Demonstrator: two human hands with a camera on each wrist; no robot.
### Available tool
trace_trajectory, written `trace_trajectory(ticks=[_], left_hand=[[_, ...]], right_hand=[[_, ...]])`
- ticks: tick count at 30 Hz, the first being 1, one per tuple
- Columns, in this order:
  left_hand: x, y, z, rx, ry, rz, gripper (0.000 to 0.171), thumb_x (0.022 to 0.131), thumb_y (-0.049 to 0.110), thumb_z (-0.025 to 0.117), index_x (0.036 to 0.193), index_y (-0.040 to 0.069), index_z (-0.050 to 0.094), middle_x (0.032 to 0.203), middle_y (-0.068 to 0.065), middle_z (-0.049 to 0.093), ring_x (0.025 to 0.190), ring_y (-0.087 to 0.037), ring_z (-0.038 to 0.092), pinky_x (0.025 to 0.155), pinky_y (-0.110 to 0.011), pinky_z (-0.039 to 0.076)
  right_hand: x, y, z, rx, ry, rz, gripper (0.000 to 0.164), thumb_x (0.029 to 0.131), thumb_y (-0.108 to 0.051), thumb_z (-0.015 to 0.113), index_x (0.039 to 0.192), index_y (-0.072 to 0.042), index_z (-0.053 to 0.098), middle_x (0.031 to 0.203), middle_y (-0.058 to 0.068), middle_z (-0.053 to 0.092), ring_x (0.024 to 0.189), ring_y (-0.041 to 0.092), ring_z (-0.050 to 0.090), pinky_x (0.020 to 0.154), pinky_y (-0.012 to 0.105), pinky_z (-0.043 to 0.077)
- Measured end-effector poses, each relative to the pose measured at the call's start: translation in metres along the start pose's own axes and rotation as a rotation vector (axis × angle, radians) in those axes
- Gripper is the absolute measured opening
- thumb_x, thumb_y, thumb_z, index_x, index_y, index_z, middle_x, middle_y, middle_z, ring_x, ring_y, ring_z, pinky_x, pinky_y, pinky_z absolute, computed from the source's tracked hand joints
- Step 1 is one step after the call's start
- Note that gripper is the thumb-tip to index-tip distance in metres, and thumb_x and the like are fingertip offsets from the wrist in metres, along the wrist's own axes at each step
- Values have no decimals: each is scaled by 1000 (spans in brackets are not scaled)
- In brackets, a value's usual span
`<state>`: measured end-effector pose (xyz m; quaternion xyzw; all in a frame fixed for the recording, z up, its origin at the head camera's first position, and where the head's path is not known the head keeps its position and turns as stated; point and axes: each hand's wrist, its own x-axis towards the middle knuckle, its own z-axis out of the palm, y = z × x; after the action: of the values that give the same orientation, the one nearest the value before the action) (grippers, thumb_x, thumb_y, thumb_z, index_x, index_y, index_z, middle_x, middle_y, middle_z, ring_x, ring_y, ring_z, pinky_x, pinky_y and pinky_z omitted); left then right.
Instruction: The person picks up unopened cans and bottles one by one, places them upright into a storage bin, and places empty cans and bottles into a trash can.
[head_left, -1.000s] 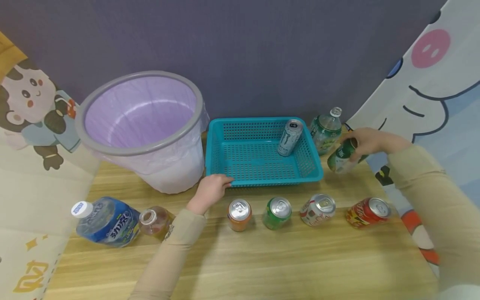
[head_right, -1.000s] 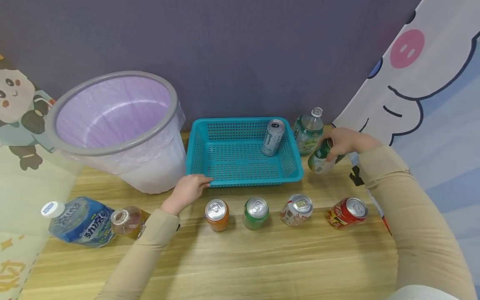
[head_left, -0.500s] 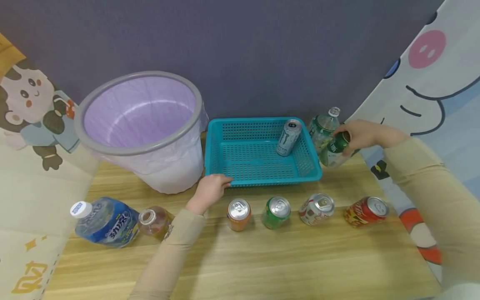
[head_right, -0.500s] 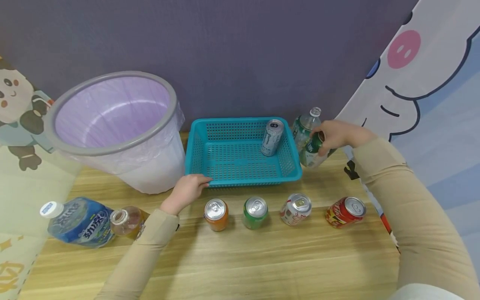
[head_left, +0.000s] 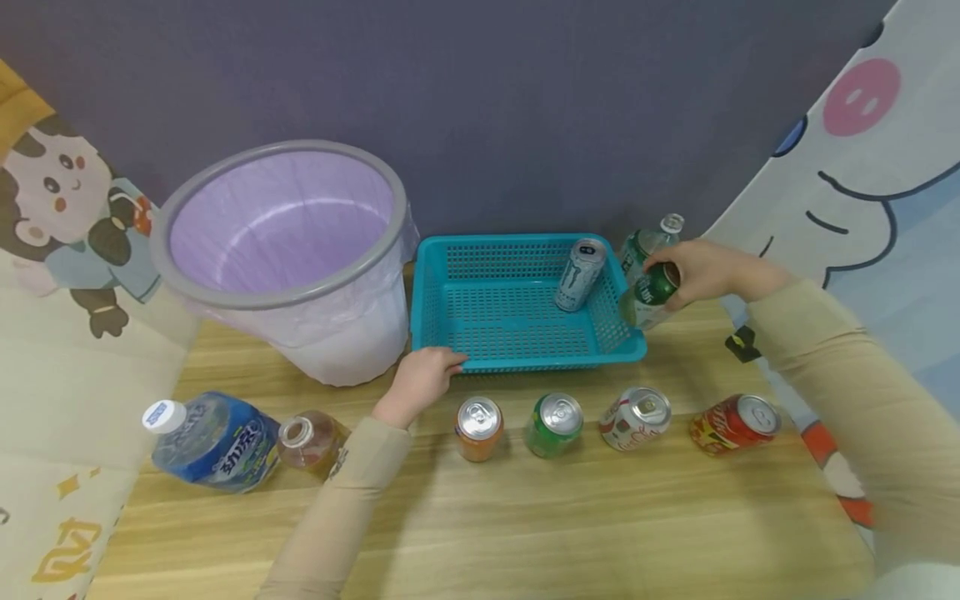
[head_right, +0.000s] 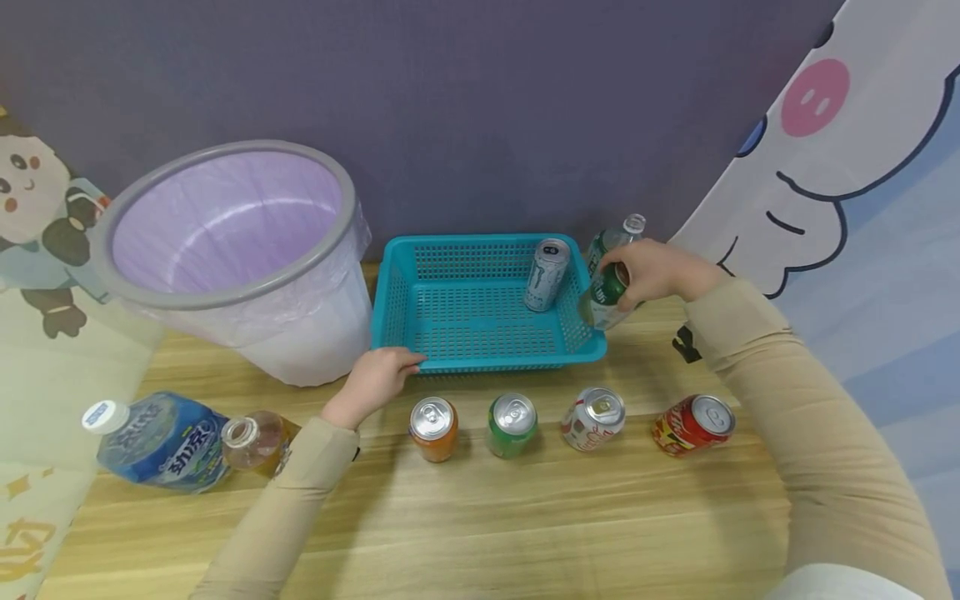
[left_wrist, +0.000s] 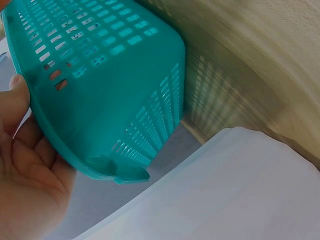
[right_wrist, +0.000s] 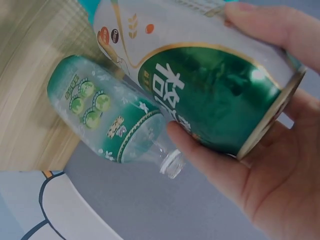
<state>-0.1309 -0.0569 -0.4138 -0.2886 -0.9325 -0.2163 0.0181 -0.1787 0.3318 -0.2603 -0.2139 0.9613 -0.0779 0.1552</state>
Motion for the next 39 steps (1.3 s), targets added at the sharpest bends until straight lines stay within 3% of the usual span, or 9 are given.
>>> trace_trajectory(ticks=[5, 15, 28, 39], left_hand=[[1, 0, 1, 0, 5, 4, 20, 87, 7, 67, 105, 8, 73, 99, -10, 73, 90, -26, 69, 76, -38, 57], [0, -1, 0, -1, 19, 11, 19, 87, 8, 67, 105, 7, 73, 96, -10, 73, 87, -25, 69, 74, -37, 57], [0, -1, 2, -2, 19, 11, 19, 87, 7, 67, 104, 7, 73, 98, -10, 73, 90, -26, 69, 77, -38, 57], [-1, 0, 1, -7, 17, 8, 19, 87, 7, 67, 105, 7, 73, 99, -10, 72, 90, -26, 69, 77, -38, 57]], right_hand=[[5, -4, 4, 17, 8, -2, 61, 61, -9, 79, 119, 0, 61, 78, 5, 59, 67, 16, 47, 59, 31, 42], [19, -10, 17, 39, 29, -28, 61, 63, -9, 77, 119, 5, 59, 60, 1, 47, 55, 15, 40, 56, 31, 37], [28, -13, 37, 53, 4, -52, 62, 66, -9, 79, 122, 7, 57, 56, -2, 44, 52, 13, 40, 60, 31, 40], [37, -15, 54, 30, -12, -46, 62, 66, -9, 77, 122, 9, 56, 58, -1, 44, 54, 13, 41, 69, 37, 47]])
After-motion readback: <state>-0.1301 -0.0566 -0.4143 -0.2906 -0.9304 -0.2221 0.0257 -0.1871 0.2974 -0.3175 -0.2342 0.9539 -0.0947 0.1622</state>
